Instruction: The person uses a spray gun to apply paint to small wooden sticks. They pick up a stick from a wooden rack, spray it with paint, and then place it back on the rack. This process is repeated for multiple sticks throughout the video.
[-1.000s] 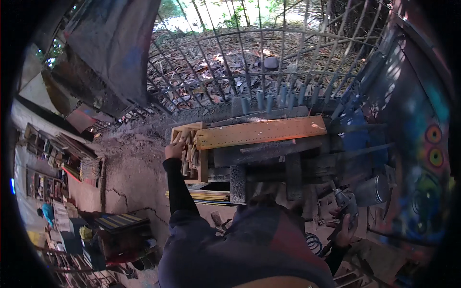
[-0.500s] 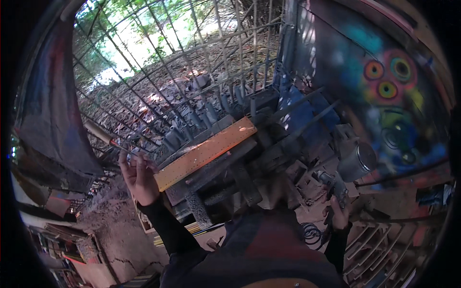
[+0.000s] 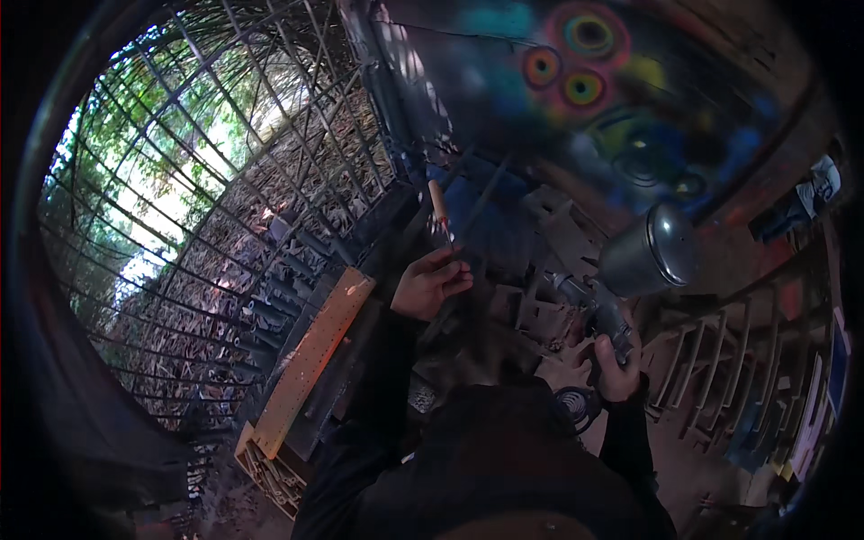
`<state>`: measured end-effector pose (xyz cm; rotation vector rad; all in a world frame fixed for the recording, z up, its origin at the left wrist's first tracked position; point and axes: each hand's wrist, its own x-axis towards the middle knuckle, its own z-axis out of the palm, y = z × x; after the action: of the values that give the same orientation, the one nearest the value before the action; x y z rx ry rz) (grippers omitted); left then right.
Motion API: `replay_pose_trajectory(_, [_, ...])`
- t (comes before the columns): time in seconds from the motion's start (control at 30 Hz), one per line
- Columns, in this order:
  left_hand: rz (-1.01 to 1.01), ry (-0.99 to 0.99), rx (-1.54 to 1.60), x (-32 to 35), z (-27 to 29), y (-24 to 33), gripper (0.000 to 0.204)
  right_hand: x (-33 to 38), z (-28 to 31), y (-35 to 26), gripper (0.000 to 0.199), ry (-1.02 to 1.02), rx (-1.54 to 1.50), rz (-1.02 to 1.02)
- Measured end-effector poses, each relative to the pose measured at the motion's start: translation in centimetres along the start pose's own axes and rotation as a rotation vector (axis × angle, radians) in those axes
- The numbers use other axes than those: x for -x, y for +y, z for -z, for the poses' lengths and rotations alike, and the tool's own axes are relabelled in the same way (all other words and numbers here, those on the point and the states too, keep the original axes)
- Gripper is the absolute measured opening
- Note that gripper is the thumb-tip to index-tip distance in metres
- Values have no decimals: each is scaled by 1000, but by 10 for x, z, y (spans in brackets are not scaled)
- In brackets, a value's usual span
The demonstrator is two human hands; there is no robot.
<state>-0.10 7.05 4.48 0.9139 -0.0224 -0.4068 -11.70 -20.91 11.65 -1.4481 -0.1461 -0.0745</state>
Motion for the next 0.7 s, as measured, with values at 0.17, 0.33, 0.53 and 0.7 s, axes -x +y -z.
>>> replay_pose_trajectory(0.17, [14,-3,-32,-22,-10,-7,43,2,9,-8,55,-3,29,46])
replay_pose_trajectory(0.33, [14,69,-45,-37,-12,-4,38,-2,10,-8,53,-10,84,84])
replay_pose_trajectory(0.53, [-4,110,-34,-44,-4,-4,31,-8,6,-9,51,-19,89,71])
replay_pose_trajectory(0.7, [-9,153,-55,-44,-4,0,27,-12,3,-12,49,-42,57,48])
